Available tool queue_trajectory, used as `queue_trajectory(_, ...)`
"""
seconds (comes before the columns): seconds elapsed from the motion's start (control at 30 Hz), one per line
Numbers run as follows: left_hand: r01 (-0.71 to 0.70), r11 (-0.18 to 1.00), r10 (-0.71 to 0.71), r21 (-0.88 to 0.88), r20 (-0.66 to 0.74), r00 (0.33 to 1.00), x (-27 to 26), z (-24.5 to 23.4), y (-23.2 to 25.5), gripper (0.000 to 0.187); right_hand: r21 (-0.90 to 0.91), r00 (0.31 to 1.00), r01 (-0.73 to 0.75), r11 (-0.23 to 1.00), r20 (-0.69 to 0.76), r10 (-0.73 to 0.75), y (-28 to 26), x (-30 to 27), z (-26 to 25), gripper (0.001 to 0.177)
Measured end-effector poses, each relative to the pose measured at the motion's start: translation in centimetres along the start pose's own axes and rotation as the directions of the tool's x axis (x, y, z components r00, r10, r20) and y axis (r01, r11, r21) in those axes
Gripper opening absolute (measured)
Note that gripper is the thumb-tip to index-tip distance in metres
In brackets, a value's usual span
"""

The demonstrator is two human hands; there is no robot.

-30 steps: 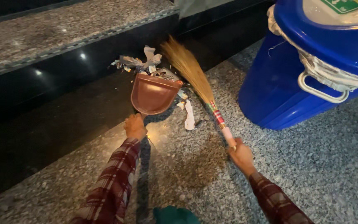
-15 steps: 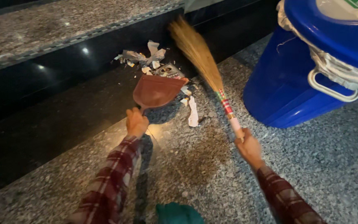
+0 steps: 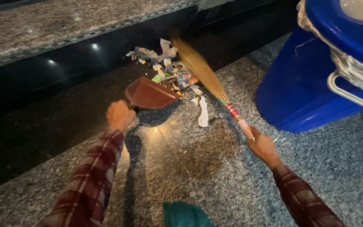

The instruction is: The person sweeps debris from a granite floor and stairs using a broom and a dustpan, occasionally picking up small pieces by hand, and then deposits the trash into a blue bin before shaking and folding a cloth.

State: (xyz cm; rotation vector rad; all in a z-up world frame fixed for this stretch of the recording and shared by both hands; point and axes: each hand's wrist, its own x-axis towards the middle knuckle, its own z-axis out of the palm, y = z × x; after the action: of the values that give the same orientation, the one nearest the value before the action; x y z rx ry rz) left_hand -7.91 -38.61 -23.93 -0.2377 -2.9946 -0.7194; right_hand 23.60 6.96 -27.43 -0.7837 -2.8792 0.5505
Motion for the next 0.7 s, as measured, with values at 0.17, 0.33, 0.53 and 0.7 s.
queue_trajectory(0.17, -0.036, 0.993, 0.040, 0.113, -0.034, 0.999, 0.1, -2.9, -1.0, 0.029, 0.054, 0.999, 0.013, 0.998, 0.030, -0.015, -0.1, -0.9, -0.7, 0.061)
queue_trajectory(0.33, 0.011, 0.983, -0.011, 0.185, 0.001, 1.000, 0.1, -5.3, -2.2, 0.031, 0.040, 0.999, 0.035, 0.999, 0.022, -0.036, -0.7, -0.9, -1.1, 0.062)
queue_trajectory(0.53, -0.050, 0.988, 0.040, 0.147, 0.068, 0.997, 0.6, -3.7, -1.2, 0.037, 0.031, 0.997, 0.065, 0.997, 0.044, -0.066, -1.2, -1.7, -1.0, 0.061)
queue_trajectory(0.7, -0.110, 0.993, 0.103, 0.049, 0.128, 0.986, 1.2, 1.7, 1.7, 0.029, 0.065, 0.987, 0.037, 0.997, 0.153, -0.046, -2.1, -3.8, -1.8, 0.064)
